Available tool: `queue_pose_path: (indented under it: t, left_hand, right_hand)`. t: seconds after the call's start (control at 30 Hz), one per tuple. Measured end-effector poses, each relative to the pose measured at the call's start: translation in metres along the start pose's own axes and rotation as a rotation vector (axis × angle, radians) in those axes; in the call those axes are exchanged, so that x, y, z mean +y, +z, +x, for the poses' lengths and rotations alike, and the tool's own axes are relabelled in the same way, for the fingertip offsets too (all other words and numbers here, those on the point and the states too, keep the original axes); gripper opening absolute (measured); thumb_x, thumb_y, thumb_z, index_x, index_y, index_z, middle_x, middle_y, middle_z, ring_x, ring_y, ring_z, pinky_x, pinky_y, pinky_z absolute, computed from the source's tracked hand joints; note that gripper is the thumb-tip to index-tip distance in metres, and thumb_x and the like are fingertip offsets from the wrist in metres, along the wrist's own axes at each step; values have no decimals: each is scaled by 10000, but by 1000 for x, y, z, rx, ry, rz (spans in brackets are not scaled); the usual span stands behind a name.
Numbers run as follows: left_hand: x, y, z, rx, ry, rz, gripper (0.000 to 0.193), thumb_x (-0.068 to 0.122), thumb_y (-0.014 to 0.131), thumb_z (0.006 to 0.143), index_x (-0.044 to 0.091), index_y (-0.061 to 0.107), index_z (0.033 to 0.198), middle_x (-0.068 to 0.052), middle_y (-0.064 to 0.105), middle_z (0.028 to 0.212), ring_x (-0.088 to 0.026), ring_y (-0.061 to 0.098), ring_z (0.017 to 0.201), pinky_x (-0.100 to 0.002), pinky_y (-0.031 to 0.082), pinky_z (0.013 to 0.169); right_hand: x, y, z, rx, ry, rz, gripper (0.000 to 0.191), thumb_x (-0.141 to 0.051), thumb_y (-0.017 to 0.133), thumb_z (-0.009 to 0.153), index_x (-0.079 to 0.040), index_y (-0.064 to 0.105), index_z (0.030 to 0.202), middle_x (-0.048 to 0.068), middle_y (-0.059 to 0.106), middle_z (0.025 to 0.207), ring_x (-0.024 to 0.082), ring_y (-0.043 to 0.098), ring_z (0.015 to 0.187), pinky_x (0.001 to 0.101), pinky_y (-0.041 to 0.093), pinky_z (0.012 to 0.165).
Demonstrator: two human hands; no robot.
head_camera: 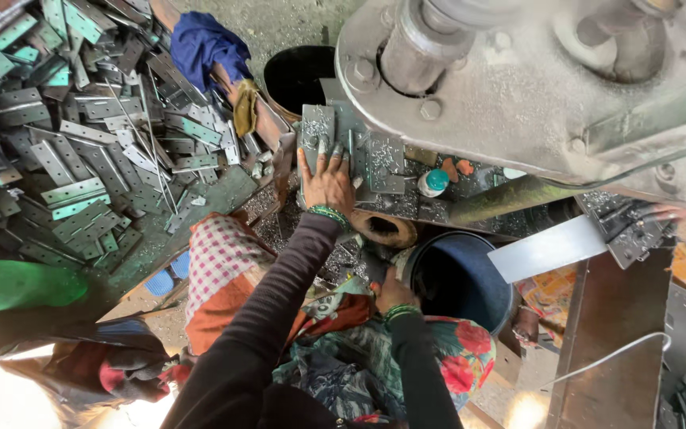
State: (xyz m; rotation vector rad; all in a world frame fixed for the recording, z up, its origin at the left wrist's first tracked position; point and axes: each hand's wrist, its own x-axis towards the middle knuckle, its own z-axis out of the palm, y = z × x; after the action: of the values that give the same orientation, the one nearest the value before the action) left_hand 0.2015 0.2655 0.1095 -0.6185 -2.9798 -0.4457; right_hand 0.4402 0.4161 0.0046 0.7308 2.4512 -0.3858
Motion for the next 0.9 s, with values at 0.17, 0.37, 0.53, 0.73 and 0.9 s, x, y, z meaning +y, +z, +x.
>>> queue_pose_path:
  t: [0.17,0.37,0.53,0.73,0.9]
  left_hand:
    - [-1,0,-15,-14,18,-117,462,224,485,997,119,593,1435,-91,554,1518,-304,400,1501,-651,-54,1262]
    - [-1,-5,-12,-128,-14,-15,462,218,458,1031,146,583,1470,-77,451,1617,-290,280,1575,-670,-113,1249]
    - [-1,-5,-1,-150,-17,53,443,221,464,949,162,599,1367,-55,352,1646,-291,237,1544,-675,-122,1169]
    - [-8,-15,-11,-28,16,-7,522,212,491,955,123,556,1465,-62,429,1614,-296,317,1525,-693,-109,1204]
    - [-14,-20,-4,-114,12,-15,569,231,526,916,137,528,1477,-60,446,1578,-299,322,1510,-697,-111,1187]
  right_hand:
    - [-5,11,-9,82,-65,18,736,-452,592,977,-59,277,1515,268,704,1048,496,689,905,623,543,753]
    - [-20,-62,-30,29,-12,-100,663,-443,576,979,-102,335,1494,258,709,1115,470,691,997,590,545,852]
    - [-14,-33,-18,48,-15,-72,717,-425,587,952,-101,267,1507,254,671,1189,471,678,982,603,551,822]
    - [-14,28,9,94,-63,10,849,-423,623,937,-116,139,1563,296,621,1185,485,639,890,613,539,767]
    - [-17,-36,-11,-56,-13,-54,801,-444,559,987,-99,167,1593,252,707,1012,460,706,891,599,574,789]
